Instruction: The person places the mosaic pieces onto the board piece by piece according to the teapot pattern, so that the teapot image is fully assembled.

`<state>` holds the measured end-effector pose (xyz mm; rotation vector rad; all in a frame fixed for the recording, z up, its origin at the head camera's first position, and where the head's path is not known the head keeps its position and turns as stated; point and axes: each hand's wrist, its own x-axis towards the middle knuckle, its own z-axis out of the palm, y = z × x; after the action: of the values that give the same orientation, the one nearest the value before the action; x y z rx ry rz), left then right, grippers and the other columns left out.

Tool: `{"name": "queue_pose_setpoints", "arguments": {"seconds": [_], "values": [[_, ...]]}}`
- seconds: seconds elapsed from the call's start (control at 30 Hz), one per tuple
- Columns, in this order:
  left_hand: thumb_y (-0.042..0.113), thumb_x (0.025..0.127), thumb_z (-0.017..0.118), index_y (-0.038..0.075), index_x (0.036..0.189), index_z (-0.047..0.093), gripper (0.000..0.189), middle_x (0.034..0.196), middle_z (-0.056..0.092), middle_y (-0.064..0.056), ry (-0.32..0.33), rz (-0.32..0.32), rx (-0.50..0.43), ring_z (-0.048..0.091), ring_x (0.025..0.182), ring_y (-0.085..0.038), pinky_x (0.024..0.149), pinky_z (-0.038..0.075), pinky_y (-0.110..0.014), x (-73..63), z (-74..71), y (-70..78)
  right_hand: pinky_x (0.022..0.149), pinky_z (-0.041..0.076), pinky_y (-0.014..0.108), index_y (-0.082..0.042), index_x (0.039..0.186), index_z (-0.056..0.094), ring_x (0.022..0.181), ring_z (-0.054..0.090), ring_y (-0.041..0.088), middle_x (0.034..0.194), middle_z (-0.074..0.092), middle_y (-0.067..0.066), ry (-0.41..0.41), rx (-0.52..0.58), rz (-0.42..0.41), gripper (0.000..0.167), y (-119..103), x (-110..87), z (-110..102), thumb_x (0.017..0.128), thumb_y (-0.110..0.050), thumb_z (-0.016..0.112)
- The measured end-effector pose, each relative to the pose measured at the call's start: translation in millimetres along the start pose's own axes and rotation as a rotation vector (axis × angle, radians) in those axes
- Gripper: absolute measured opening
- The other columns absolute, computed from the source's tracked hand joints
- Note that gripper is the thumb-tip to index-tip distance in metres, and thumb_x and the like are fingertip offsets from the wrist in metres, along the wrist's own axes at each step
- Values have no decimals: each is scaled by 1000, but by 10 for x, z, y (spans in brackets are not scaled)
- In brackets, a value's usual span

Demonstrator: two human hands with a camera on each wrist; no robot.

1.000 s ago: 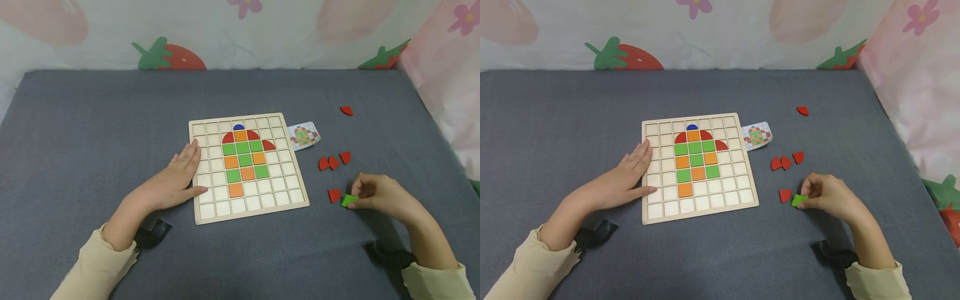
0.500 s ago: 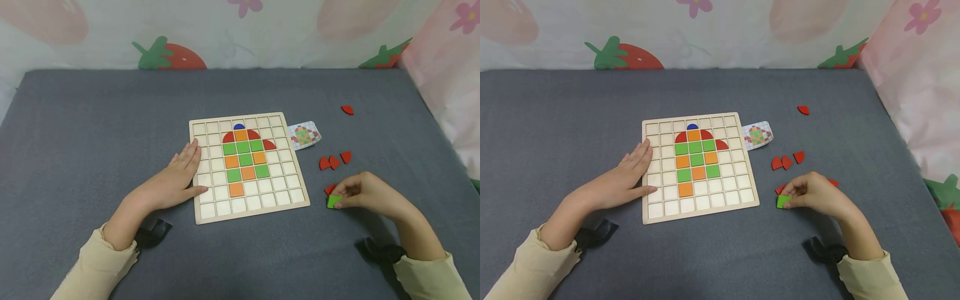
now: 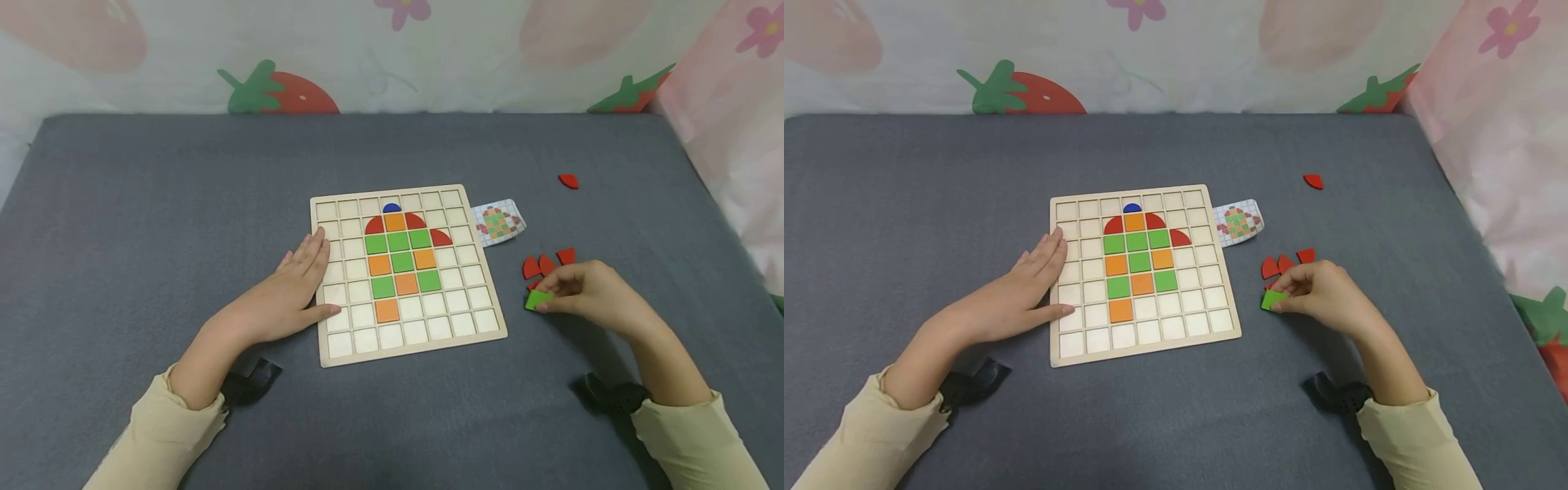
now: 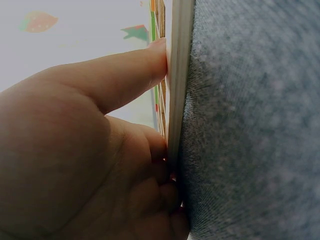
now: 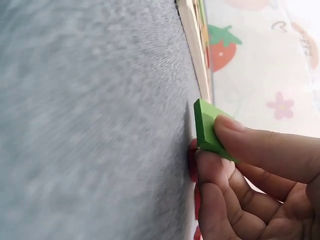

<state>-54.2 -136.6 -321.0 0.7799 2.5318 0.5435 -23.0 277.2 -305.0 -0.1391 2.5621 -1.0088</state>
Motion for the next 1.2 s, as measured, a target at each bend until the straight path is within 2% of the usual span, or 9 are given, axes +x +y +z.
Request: {"name": "queue_pose_setpoints", "arguments": {"seconds": [0.2,0.43,0.53,0.7,1.2], "values": [[35,95,55,-5,148,0,86,155,-14,-16,2,-2,2,-10,142,-28,113,5,-49,-7,0,-1,63,47,23,-2,92,71,70,58,9,82,67,3,-8,12,-40,18,-133,64,41,78,-12,77],[36,95,55,-4,148,-1,87,156,-14,-15,-7,-5,9,-11,142,-28,113,5,-50,-3,-6,-6,62,47,24,-4,90,72,68,60,11,80,68,3,-60,63,-124,14,-312,186,127,78,-11,77],[35,95,55,-5,148,0,87,156,-14,-16,-4,2,3,-10,142,-29,113,6,-50,-7,-16,7,62,48,24,-3,91,72,68,61,13,79,68,3,-84,73,-130,15,-388,240,168,78,-10,77],[34,95,55,-5,148,1,86,155,-13,-17,-2,10,-2,-9,142,-30,113,6,-50,-15,-24,22,62,48,24,-3,90,72,68,61,14,75,67,1,-107,33,-152,14,-513,320,240,78,-7,76],[34,95,55,-6,148,2,85,156,-11,-17,11,1,5,-7,142,-32,112,7,-52,-27,-26,28,65,51,29,-2,86,72,68,61,11,77,68,1,-204,-48,-311,7,-887,568,503,79,0,72]]}}
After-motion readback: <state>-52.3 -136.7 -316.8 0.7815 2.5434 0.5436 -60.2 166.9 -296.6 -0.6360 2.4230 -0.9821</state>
